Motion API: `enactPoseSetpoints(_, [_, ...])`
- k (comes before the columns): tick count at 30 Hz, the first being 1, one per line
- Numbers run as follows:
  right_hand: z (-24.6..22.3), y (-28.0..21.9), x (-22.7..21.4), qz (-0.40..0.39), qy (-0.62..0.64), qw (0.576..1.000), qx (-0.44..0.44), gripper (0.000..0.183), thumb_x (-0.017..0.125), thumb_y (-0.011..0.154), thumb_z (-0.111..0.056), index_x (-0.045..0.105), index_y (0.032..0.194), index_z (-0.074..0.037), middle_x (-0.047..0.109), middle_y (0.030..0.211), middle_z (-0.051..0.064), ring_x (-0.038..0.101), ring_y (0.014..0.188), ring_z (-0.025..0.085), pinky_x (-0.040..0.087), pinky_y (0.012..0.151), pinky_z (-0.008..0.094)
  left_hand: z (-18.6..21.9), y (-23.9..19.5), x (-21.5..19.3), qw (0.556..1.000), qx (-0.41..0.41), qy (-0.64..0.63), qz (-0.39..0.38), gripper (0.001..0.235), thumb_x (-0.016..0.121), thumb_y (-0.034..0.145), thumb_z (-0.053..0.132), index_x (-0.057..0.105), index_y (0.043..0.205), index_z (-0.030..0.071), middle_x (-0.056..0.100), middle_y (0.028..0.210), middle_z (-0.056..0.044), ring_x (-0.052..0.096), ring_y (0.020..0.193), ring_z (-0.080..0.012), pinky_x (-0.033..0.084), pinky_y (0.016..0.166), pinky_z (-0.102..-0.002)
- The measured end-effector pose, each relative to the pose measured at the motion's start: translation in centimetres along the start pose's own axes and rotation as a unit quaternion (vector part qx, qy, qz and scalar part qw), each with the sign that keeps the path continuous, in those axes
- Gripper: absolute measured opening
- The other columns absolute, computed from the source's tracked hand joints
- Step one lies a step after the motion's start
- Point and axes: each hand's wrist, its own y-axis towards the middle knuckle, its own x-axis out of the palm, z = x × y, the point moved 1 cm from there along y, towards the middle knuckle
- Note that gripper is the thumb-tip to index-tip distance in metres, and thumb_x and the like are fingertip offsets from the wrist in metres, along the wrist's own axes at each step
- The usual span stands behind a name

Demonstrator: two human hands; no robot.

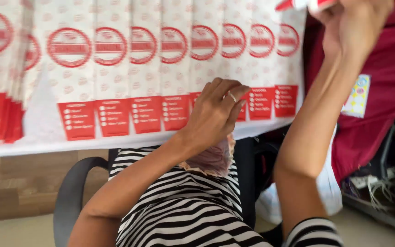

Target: Preparing paper shawarma bags by aligning them in rows, applying glue to the edges, and stacking them together.

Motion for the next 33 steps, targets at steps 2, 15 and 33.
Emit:
enactPoseSetpoints(2, [-5.0, -8.8, -4.0, -0.1, -0.035, 0.976, -0.191, 0.011, 0.075, 0.11, -0.004, 0.064, 0.108, -0.003, 0.051, 0.083, 0.003, 0.052, 0.071, 0.016, 0.049, 0.051, 0.035, -0.2, 0.2, 3.5, 0.997, -0.021, 0.034, -0.064, 0.02, 0.063, 0.095, 0.004, 0.064, 0.114, -0.001, 0.064, 0.112, -0.016, 0.056, 0.095, -0.0349, 0.045, 0.08, -0.048])
enactPoseSetpoints(15, [-1.1, -22.8, -14.0, 0.149, -0.089, 0.958, -0.228, 0.022, 0.086, 0.089, -0.006, 0.067, 0.1, 0.001, 0.057, 0.099, 0.003, 0.066, 0.092, 0.019, 0.063, 0.082, 0.032, -0.4, 1.7, 15.0, 0.984, 0.052, 0.105, -0.138, 0.032, 0.067, 0.077, -0.019, 0.058, 0.058, 0.005, 0.056, 0.066, -0.005, 0.051, 0.082, -0.0241, 0.048, 0.073, -0.038])
enactPoseSetpoints(33, [-0.2, -23.2, -13.2, 0.153, -0.165, 0.952, -0.205, 0.041, 0.094, 0.081, -0.011, 0.058, 0.099, -0.004, 0.059, 0.086, 0.004, 0.058, 0.08, 0.014, 0.051, 0.07, 0.028, -0.3, 1.0, 13.6, 0.973, 0.019, 0.067, -0.221, 0.045, 0.094, 0.062, 0.016, 0.074, 0.097, -0.002, 0.065, 0.109, -0.009, 0.055, 0.111, -0.0298, 0.05, 0.097, -0.042])
